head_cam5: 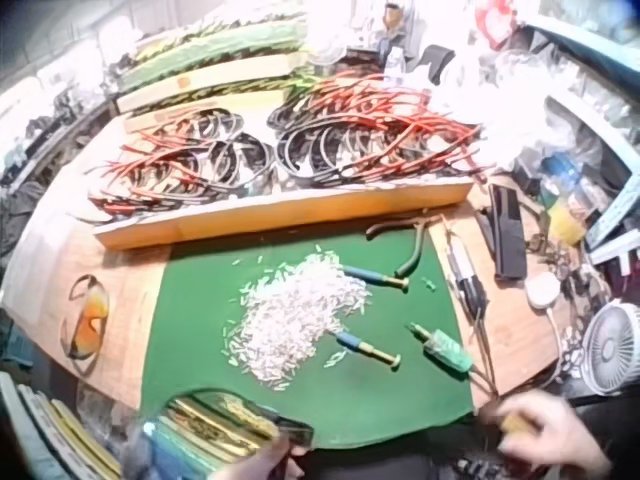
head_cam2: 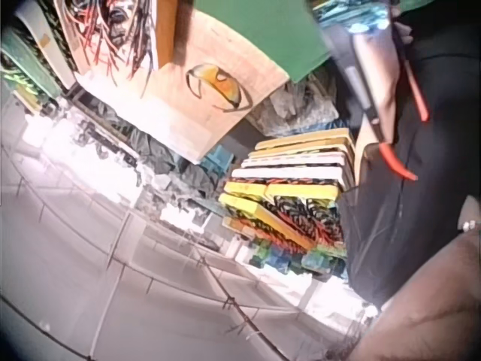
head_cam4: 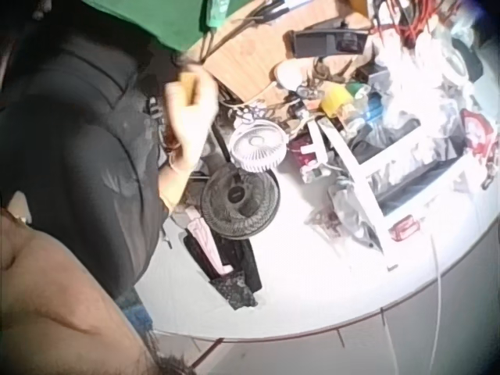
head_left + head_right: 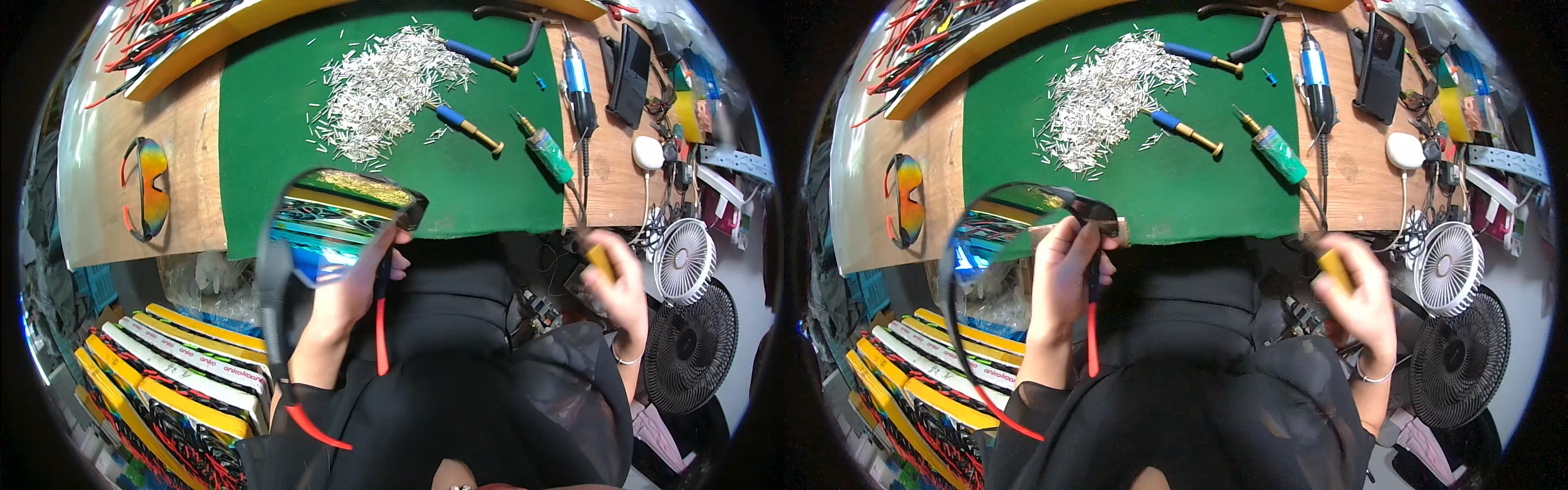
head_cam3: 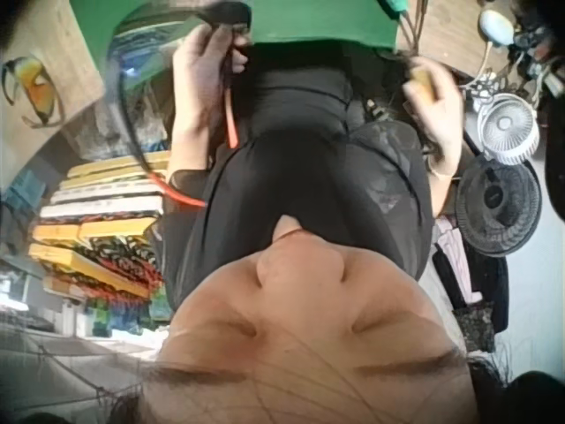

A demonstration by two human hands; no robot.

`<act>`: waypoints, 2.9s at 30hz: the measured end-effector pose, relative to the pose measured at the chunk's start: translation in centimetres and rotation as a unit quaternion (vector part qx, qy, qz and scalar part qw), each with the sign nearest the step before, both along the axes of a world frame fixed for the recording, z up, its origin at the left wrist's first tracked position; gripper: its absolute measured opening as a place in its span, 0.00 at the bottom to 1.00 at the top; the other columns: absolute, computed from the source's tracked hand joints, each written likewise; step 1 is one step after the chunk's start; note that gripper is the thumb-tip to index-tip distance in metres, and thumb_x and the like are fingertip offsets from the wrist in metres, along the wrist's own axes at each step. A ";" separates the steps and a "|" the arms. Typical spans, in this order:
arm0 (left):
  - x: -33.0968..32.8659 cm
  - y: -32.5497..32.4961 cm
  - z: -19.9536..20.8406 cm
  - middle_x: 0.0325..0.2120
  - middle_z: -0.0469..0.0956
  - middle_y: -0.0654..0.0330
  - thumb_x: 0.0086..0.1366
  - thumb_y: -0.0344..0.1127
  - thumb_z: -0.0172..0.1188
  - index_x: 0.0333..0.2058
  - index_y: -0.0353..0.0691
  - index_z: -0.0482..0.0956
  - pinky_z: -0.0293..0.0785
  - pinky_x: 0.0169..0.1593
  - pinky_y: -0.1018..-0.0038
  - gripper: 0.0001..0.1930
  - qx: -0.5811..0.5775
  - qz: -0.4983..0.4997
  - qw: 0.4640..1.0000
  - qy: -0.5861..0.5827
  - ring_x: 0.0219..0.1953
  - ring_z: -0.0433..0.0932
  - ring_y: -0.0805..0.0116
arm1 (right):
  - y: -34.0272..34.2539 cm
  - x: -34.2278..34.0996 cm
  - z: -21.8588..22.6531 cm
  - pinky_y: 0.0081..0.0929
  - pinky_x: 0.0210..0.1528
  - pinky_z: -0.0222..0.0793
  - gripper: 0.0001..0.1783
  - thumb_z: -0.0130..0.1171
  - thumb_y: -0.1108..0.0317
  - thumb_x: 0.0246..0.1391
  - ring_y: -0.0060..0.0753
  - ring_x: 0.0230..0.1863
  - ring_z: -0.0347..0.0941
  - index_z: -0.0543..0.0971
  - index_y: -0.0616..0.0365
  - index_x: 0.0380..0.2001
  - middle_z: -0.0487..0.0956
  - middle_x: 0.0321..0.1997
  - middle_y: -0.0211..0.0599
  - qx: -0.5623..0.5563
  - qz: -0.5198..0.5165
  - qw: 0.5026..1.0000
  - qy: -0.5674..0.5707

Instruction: The person assembles sunglasses by inserting small metal pins into the frame using a screwdriver and pliers. They repeatedly pick up sunglasses from a tray, insert pins, and place the finished units back on the tray.

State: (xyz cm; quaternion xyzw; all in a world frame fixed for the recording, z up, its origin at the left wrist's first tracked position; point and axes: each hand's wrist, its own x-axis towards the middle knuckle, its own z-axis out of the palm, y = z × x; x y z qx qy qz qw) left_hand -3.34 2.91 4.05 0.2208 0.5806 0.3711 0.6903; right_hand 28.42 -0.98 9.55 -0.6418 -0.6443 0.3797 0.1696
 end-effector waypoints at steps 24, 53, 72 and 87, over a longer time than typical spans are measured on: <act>1.8 -3.0 0.4 0.31 0.74 0.61 0.65 0.30 0.44 0.44 0.34 0.68 0.69 0.35 0.84 0.11 -0.040 -0.080 0.987 -0.133 0.29 0.72 0.81 | 6.7 -12.9 -4.0 0.30 0.32 0.72 0.12 0.54 0.77 0.44 0.46 0.30 0.75 0.75 0.63 0.36 0.76 0.30 0.47 0.196 0.140 0.960 0.140; 2.7 -3.3 -0.1 0.28 0.76 0.59 0.66 0.31 0.44 0.46 0.36 0.69 0.48 0.15 0.89 0.12 -0.090 -0.043 0.989 -0.113 0.11 0.54 0.88 | 6.6 -13.4 -5.5 0.25 0.21 0.69 0.07 0.51 0.77 0.49 0.32 0.20 0.75 0.73 0.63 0.34 0.76 0.21 0.40 -0.107 -0.020 0.963 0.247; 2.4 -3.0 -0.4 0.27 0.75 0.61 0.67 0.35 0.41 0.45 0.38 0.68 0.51 0.15 0.88 0.12 -0.072 -0.084 0.989 -0.099 0.12 0.56 0.87 | 6.0 -13.9 -5.9 0.27 0.23 0.69 0.02 0.50 0.76 0.50 0.38 0.22 0.74 0.72 0.62 0.26 0.75 0.22 0.40 0.095 0.062 0.975 0.191; 2.0 -3.2 -2.0 0.24 0.74 0.60 0.69 0.41 0.39 0.37 0.36 0.66 0.48 0.13 0.87 0.13 -0.120 -0.043 0.979 -0.157 0.10 0.54 0.85 | 6.7 -11.8 -4.9 0.20 0.29 0.69 0.14 0.58 0.71 0.47 0.28 0.25 0.73 0.75 0.62 0.39 0.76 0.30 0.40 0.066 0.154 0.977 0.132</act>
